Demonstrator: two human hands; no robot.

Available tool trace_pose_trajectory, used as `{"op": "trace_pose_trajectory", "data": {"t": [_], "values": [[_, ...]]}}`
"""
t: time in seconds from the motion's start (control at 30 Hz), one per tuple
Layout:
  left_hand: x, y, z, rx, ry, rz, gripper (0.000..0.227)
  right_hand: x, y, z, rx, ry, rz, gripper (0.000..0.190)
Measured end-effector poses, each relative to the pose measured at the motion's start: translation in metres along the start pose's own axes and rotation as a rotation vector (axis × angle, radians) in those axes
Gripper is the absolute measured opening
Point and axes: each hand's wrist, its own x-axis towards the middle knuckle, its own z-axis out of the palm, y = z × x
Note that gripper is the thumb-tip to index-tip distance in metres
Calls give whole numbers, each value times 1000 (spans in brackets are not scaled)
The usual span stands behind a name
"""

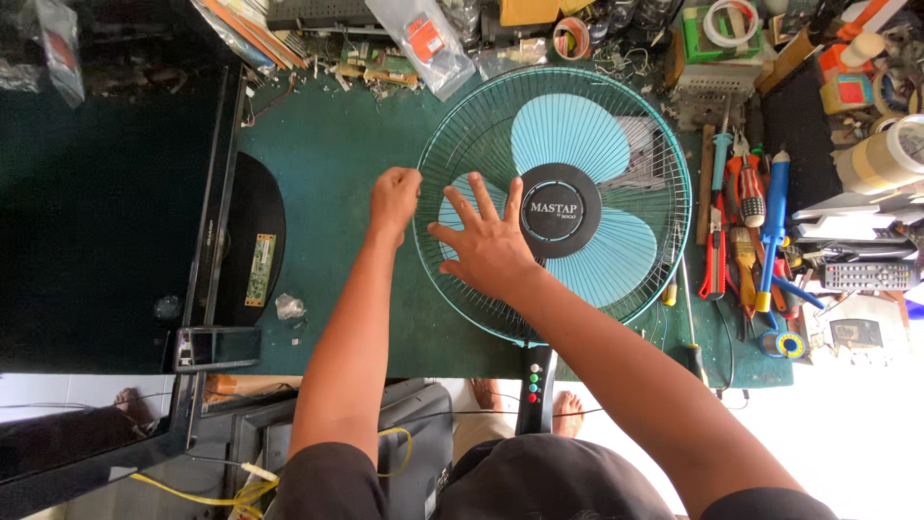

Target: The person assembles a standing fan by attaching the motor housing to the stand, securing the fan blades, and fastening the front and rear wire cages. The person then adjusts the fan head and tests the rotation.

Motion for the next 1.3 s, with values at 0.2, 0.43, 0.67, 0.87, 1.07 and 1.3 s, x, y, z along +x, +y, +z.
{"op": "trace_pose_trajectory", "data": {"t": [0.2, 0.43, 0.67, 0.87, 1.07, 1.3], "values": [[-25, 25, 8, -24, 77, 34, 35, 2, 1, -3, -19, -23, 12, 64], [10, 47, 9, 48, -14, 78, 43, 1, -1, -7, 9, -48, 13, 64], [39, 24, 19, 159, 13, 117, 38, 4, -5, -15, 15, -133, 14, 64], [25, 36, 25, 62, 38, 128, 40, 0, -1, -14, 18, -110, 19, 64], [10, 71, 18, -4, -15, 119, 36, -3, 0, -8, 11, -44, 20, 64], [27, 55, 23, -215, -49, 70, 27, -3, -2, -11, 16, -35, 16, 62]]}}
